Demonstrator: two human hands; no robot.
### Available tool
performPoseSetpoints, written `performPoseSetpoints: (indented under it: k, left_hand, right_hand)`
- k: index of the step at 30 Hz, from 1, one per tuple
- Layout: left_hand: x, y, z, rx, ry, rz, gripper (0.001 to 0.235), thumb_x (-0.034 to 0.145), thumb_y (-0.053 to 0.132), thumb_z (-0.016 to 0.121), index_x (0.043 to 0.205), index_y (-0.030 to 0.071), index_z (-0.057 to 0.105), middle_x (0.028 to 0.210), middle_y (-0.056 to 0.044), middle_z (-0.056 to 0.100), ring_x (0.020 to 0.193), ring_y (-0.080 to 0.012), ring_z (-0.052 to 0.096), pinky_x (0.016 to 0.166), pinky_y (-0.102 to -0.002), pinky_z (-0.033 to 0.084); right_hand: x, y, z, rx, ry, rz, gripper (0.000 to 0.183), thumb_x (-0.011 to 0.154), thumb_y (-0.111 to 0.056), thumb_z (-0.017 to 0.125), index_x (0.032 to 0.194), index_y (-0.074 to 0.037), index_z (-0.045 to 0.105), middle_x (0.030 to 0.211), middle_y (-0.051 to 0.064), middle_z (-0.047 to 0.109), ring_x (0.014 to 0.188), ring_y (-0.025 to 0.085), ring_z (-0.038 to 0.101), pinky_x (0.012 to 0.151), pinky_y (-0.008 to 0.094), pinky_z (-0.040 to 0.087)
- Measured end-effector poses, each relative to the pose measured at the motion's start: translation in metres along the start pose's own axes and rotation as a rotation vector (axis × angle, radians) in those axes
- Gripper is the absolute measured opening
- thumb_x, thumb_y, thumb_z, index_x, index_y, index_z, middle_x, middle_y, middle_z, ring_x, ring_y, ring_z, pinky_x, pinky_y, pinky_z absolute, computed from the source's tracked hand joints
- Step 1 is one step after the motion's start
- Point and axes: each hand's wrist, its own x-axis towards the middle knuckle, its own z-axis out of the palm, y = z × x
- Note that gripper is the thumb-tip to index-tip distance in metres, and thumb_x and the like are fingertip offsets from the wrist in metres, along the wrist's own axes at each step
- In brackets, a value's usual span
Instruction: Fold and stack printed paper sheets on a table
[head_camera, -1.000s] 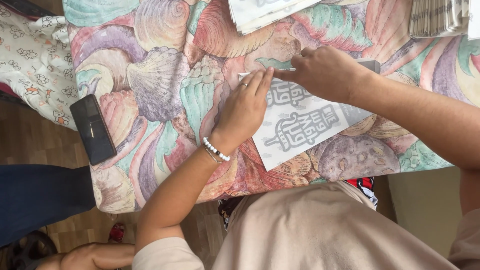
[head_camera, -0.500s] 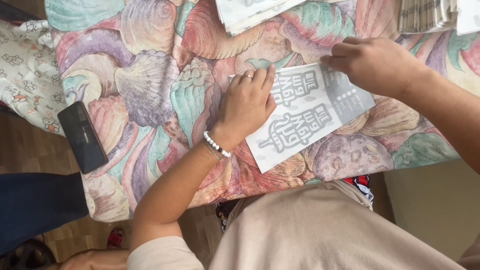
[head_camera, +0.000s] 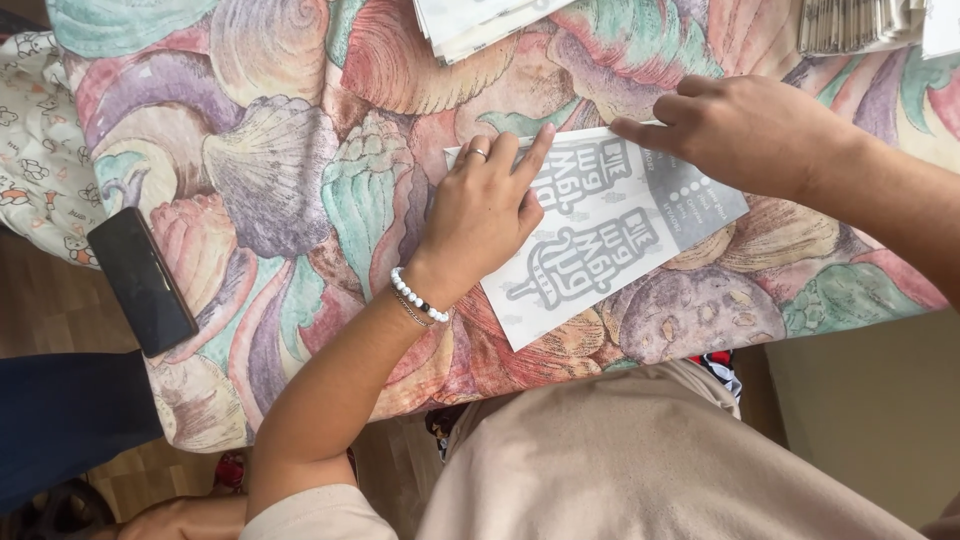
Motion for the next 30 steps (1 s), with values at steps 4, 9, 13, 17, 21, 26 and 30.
performPoseSetpoints:
  k: [4, 9, 13, 17, 21, 26, 30]
  left_hand:
    - [0.002, 0.000, -0.002, 0.011, -0.012, -0.004, 0.058, 0.090, 0.033, 0.064, 0.146, 0.019, 0.057, 0.104, -0.005, 0.053, 0.097, -0.0257, 0.054, 0.073, -0.036, 0.056]
    - [0.009, -0.001, -0.007, 0.090, -0.084, 0.019, 0.058, 0.090, 0.040, 0.066, 0.144, 0.021, 0.056, 0.107, -0.006, 0.055, 0.103, -0.0267, 0.055, 0.067, -0.030, 0.058]
    - [0.009, 0.000, -0.005, 0.167, -0.139, 0.043, 0.063, 0.093, 0.044, 0.060, 0.152, 0.024, 0.050, 0.104, -0.003, 0.053, 0.097, -0.0229, 0.052, 0.070, -0.030, 0.055]
    - [0.009, 0.002, -0.004, 0.146, -0.088, 0.028, 0.064, 0.090, 0.045, 0.062, 0.150, 0.027, 0.053, 0.103, -0.003, 0.051, 0.094, -0.0242, 0.050, 0.075, -0.033, 0.049]
    - [0.008, 0.002, -0.005, 0.125, -0.060, 0.022, 0.060, 0.088, 0.042, 0.064, 0.145, 0.026, 0.056, 0.102, -0.004, 0.051, 0.093, -0.0242, 0.051, 0.074, -0.033, 0.049]
    - [0.007, 0.005, -0.006, 0.153, -0.056, 0.025, 0.063, 0.087, 0.047, 0.066, 0.146, 0.026, 0.055, 0.106, -0.004, 0.052, 0.094, -0.0233, 0.052, 0.078, -0.034, 0.047]
    - [0.005, 0.008, -0.002, 0.179, -0.070, 0.010, 0.064, 0.089, 0.048, 0.064, 0.148, 0.026, 0.053, 0.118, -0.007, 0.052, 0.102, -0.0263, 0.051, 0.088, -0.038, 0.048]
  right_hand:
    - [0.002, 0.001, 0.004, -0.051, 0.008, -0.009, 0.075, 0.089, 0.000, 0.061, 0.157, -0.027, 0.045, 0.084, -0.008, 0.064, 0.075, 0.012, 0.062, 0.049, 0.026, 0.060]
    - [0.011, -0.006, -0.020, -0.086, -0.092, -0.007, 0.081, 0.094, -0.005, 0.060, 0.164, -0.033, 0.031, 0.083, -0.009, 0.065, 0.074, 0.009, 0.063, 0.056, 0.023, 0.065]
    - [0.020, -0.008, -0.035, -0.090, -0.220, -0.014, 0.089, 0.098, -0.003, 0.056, 0.170, -0.038, 0.016, 0.078, -0.009, 0.065, 0.067, 0.007, 0.063, 0.061, 0.021, 0.068]
    - [0.013, -0.002, -0.019, -0.078, -0.179, -0.013, 0.086, 0.097, 0.000, 0.054, 0.168, -0.037, 0.023, 0.077, -0.008, 0.063, 0.070, 0.009, 0.063, 0.056, 0.023, 0.065]
    - [-0.011, 0.008, 0.009, 0.005, -0.020, -0.004, 0.066, 0.089, -0.009, 0.066, 0.151, -0.024, 0.049, 0.095, -0.006, 0.067, 0.082, 0.011, 0.066, 0.066, 0.023, 0.068]
    - [-0.050, 0.019, 0.028, -0.011, -0.003, 0.118, 0.055, 0.086, -0.016, 0.074, 0.139, -0.026, 0.062, 0.110, -0.011, 0.072, 0.096, 0.009, 0.072, 0.068, 0.024, 0.071]
    - [-0.059, 0.009, 0.018, 0.098, 0.114, 0.300, 0.023, 0.108, -0.009, 0.057, 0.112, -0.022, 0.075, 0.110, -0.006, 0.076, 0.107, 0.011, 0.075, 0.082, 0.025, 0.072]
